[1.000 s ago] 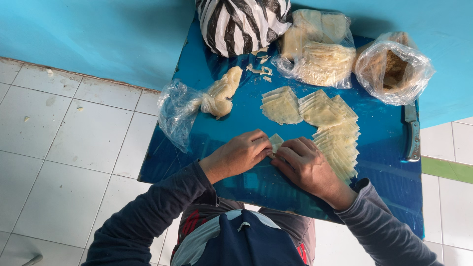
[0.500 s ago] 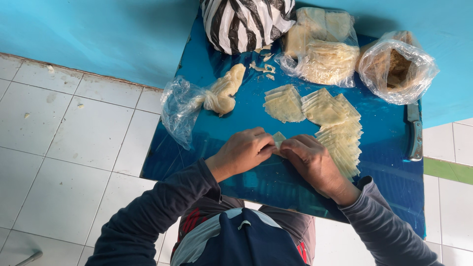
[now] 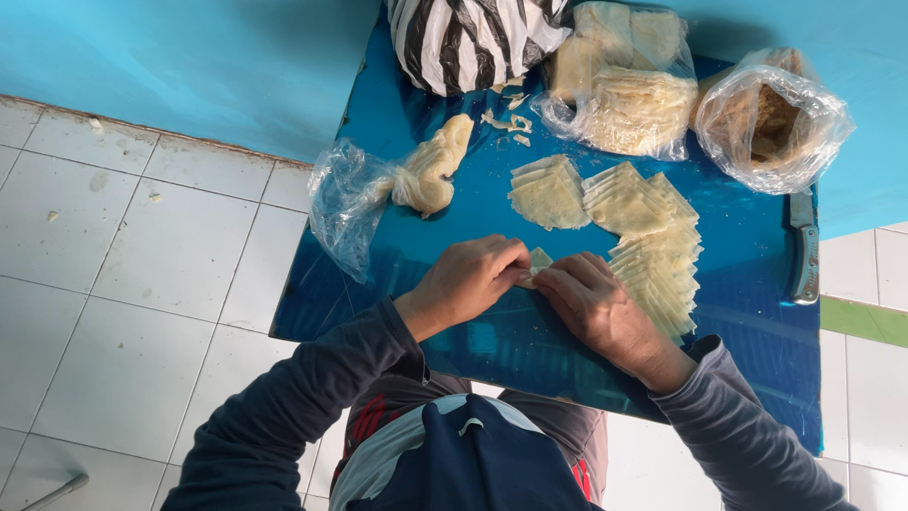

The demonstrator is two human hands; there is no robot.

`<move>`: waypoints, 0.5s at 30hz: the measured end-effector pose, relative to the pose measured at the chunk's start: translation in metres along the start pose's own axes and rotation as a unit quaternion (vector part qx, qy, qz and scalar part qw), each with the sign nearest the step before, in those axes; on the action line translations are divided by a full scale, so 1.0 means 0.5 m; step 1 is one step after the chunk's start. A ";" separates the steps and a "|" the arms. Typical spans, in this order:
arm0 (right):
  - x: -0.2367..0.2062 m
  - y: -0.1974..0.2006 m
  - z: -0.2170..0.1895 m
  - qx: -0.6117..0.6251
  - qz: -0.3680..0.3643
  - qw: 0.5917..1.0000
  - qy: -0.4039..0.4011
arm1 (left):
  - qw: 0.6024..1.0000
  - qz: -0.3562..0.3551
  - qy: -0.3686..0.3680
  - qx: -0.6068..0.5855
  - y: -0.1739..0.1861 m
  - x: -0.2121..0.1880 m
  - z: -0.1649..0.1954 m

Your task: The person folds square pastry wrappers into filled triangular pastries at a blue table. They take a wrapper, add filling from a plastic bag by hand, fold the wrapper over the filling, press the edges closed, and stack the finished pastries with the growing pile on the table.

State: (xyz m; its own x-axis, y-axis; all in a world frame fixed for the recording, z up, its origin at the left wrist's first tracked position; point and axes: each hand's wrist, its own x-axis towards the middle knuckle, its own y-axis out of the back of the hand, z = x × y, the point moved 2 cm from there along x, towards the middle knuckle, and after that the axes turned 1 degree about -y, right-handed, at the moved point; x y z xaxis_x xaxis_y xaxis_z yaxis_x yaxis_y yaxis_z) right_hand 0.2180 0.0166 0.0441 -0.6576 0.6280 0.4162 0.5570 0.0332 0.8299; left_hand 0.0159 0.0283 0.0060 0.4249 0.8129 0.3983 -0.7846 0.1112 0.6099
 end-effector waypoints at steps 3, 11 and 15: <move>0.000 -0.009 0.005 0.014 0.009 1.000 -0.022 | 0.998 -0.007 -0.055 -0.002 0.009 -0.011 0.001; 0.006 0.024 0.015 0.137 -0.076 0.983 -0.095 | 0.999 -0.017 -0.041 0.011 -0.002 -0.009 0.005; 0.003 0.036 0.012 0.105 -0.090 0.984 -0.108 | 0.999 -0.018 -0.044 0.001 -0.003 -0.010 0.004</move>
State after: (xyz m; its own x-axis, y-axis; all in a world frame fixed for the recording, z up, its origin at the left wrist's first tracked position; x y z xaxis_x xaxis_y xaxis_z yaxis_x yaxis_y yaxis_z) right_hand 0.2299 0.0227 0.0575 -0.6452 0.7469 0.1610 0.5485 0.3060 0.7782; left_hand 0.0158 0.0231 0.0046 0.4902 0.7554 0.4348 -0.7671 0.1371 0.6266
